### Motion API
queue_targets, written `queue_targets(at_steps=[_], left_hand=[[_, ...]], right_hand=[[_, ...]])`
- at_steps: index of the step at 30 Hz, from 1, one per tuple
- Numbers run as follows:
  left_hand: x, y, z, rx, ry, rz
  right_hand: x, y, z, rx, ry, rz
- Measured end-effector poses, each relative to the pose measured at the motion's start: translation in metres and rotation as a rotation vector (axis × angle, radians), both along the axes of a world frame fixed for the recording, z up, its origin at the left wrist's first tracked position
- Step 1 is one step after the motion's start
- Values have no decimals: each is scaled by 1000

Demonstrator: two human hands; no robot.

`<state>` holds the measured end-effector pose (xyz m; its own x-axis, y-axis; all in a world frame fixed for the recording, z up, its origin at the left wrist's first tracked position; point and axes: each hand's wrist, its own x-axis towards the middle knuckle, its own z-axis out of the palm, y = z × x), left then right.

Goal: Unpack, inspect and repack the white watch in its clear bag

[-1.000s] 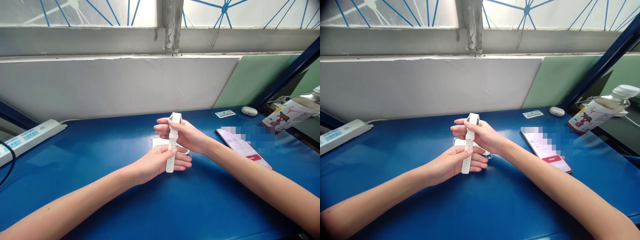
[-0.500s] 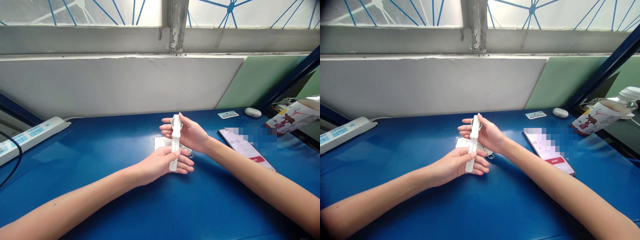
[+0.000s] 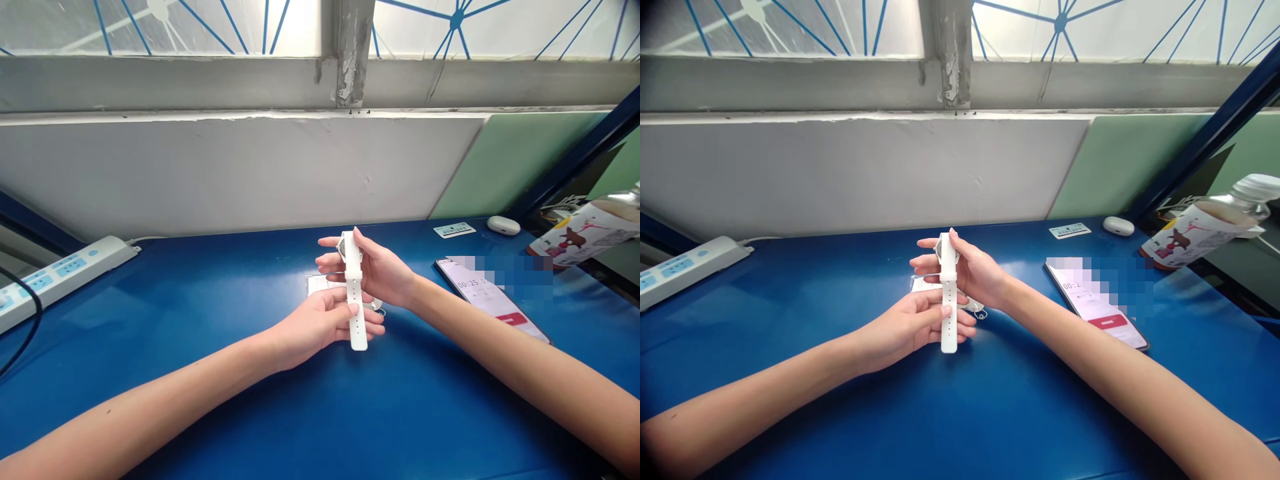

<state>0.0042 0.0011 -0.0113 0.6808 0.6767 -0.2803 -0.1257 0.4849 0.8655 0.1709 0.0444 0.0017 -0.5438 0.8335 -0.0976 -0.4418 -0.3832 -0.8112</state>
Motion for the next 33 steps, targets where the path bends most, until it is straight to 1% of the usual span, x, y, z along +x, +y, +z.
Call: queue_targets(at_steps=[7,8,10,13,15,17,19,22,26,29,33], left_hand=[[1,-1,4,-4,-18,6],[1,-1,5,-12,-31,4],[0,-3,5,-32,-61,-31],[0,-7,5,-41,-80,-162],[-1,-10,4,-29,-76,-237],[-1,-12,3,-19,-58,-237],[-2,-10,4,-22,-48,-162],[-3,-4,7,-41,-78,-25],[-3,5,12,0,-153,95],[-4,8,12,54,-164,118],[-5,9,8,97,-96,97]], right_hand=[[-2,-1,3,-22,23,1],[-2,0,3,-36,43,-25],[-1,2,5,-74,103,-135],[2,7,9,-140,205,-317],[5,10,11,-172,252,-378],[5,11,13,-180,271,-404],[3,10,14,-159,252,-412],[-1,5,14,-53,148,-426],[-4,-4,12,232,-60,-403],[-6,-10,11,398,-222,-407],[-9,-15,10,610,-426,-507]])
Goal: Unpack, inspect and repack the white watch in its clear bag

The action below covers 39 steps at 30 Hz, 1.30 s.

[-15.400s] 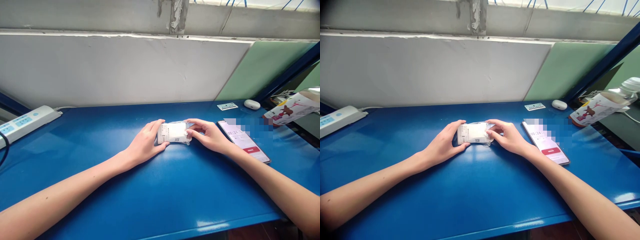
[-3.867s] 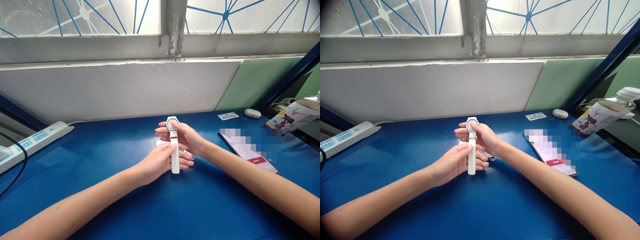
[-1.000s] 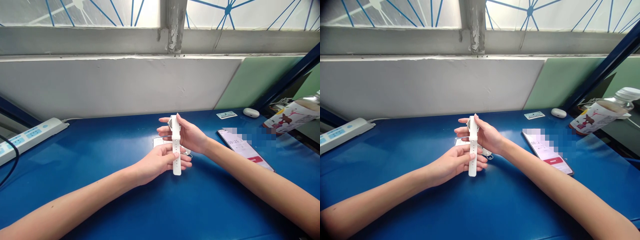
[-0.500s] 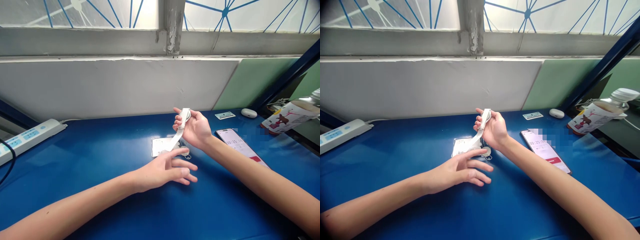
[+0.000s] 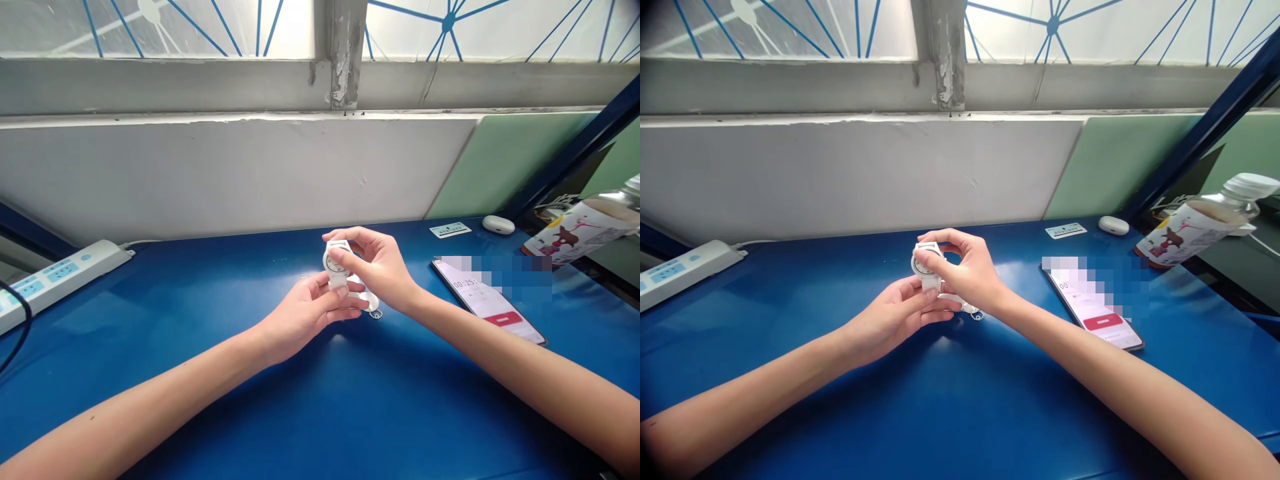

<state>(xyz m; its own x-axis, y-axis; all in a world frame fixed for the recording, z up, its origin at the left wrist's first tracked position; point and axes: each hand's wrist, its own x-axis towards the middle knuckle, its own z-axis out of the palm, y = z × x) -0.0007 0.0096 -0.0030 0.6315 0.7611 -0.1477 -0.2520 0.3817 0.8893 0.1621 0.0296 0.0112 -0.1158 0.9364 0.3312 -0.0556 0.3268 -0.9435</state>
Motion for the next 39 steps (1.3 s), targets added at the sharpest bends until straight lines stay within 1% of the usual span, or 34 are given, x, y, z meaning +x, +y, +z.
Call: queue_targets(at_steps=[2,4,6,10,13,16,18,20,23,25,28,30,33,39], left_hand=[[0,-1,-1,15,28,2],[0,-2,-2,30,40,10],[0,-3,-1,39,43,7],[0,-4,-1,38,61,-24],[1,-5,0,43,83,-24],[3,-5,0,10,107,-22],[4,-5,0,-20,136,-17],[5,-5,-1,-45,158,-12],[3,-5,-2,-63,169,-22],[1,-4,-2,-53,163,-66],[-1,-4,-1,-41,161,-148],[-2,-5,-2,-51,169,-171],[-1,-5,-3,-76,152,-151],[1,-2,-4,-106,119,-43]], right_hand=[[-1,0,0,37,-19,-38],[-1,2,-1,6,-2,-54],[-1,6,-2,-88,51,-32],[3,13,-7,-303,203,59],[6,14,-6,-407,296,166],[7,10,-1,-485,389,363],[6,7,2,-502,418,475],[6,5,1,-498,399,523],[6,6,-2,-509,366,507],[6,7,-5,-524,393,509],[6,8,-5,-543,440,555],[5,7,-4,-547,440,588],[4,6,-1,-537,411,580],[7,8,1,-494,390,539]])
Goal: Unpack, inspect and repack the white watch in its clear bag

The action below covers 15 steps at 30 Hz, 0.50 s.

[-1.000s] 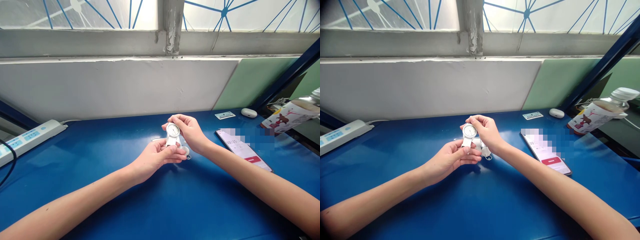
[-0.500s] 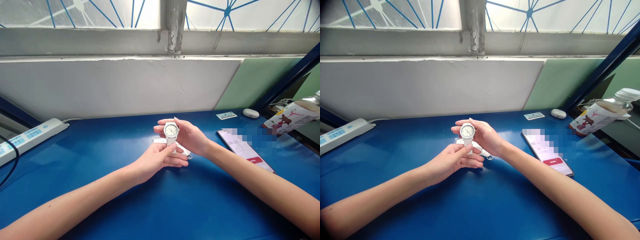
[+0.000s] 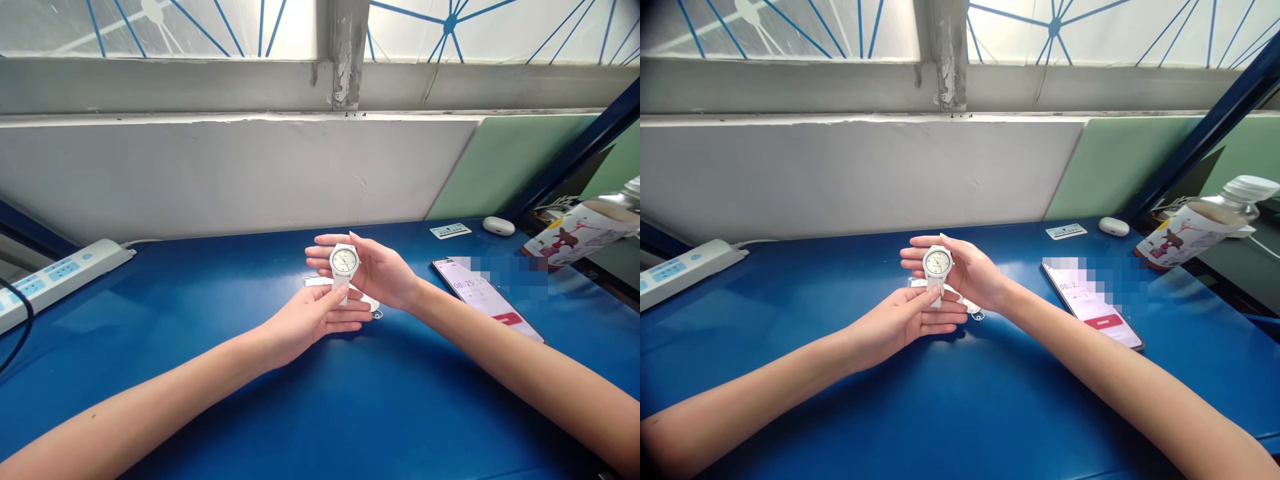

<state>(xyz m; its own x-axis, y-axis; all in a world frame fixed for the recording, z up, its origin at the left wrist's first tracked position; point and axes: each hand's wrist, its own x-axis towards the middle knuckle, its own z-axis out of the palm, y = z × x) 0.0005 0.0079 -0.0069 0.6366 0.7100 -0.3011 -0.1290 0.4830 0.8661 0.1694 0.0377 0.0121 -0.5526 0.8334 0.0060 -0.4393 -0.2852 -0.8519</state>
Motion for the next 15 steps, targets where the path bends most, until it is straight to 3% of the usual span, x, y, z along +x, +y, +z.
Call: queue_targets(at_steps=[4,10,15], left_hand=[[0,-1,2,15,-5,22],[1,-2,3,46,-21,56],[-3,3,4,310,54,135]], right_hand=[[-1,1,-2,2,-13,-33],[-5,1,-6,8,-129,-196],[-1,4,-4,127,-222,-253]])
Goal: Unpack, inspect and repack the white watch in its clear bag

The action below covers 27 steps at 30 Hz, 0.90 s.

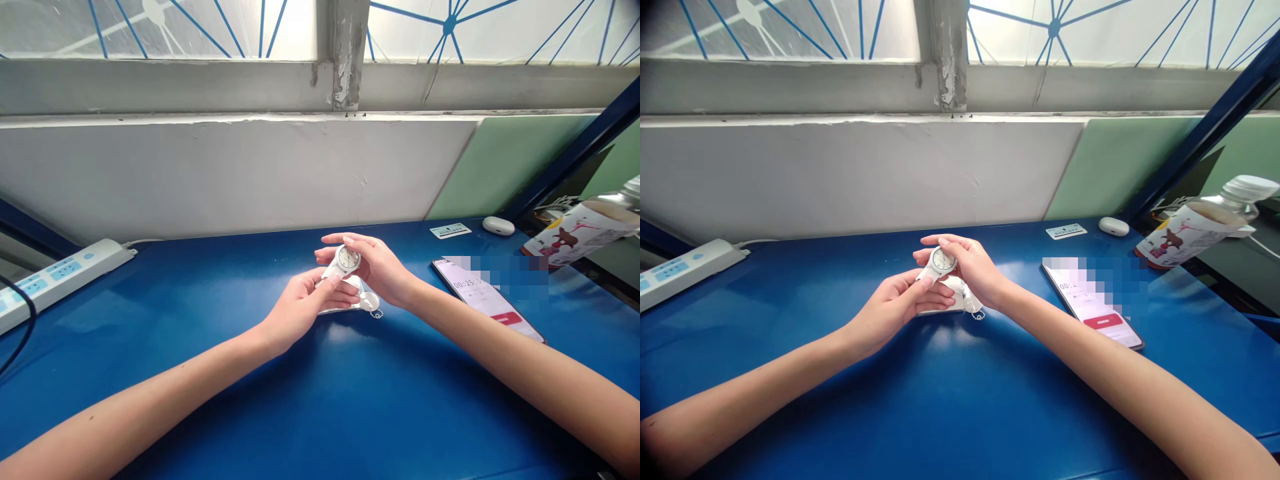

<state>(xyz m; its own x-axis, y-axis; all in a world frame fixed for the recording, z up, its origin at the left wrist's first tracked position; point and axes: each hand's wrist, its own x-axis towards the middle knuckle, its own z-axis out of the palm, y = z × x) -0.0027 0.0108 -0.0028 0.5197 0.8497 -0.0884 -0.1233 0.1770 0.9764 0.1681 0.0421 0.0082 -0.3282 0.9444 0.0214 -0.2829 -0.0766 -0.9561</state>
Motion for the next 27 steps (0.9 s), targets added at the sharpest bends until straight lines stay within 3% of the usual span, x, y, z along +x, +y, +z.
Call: queue_targets(at_steps=[5,8,11,14,16,23,27], left_hand=[[-11,7,1,471,307,206],[-17,10,-7,766,437,284],[-19,9,-16,928,521,196],[-17,5,-20,993,587,98],[-17,5,-21,1007,646,57],[-22,16,-30,987,845,-42],[-25,19,-36,927,832,-76]], right_hand=[[15,-1,14,426,-422,-94],[23,-8,14,443,-477,-91],[25,-20,4,350,-404,-96],[27,-34,-9,293,-359,-224],[30,-41,-16,339,-377,-280],[60,-43,-24,804,-838,-478],[72,-38,-22,886,-939,-560]])
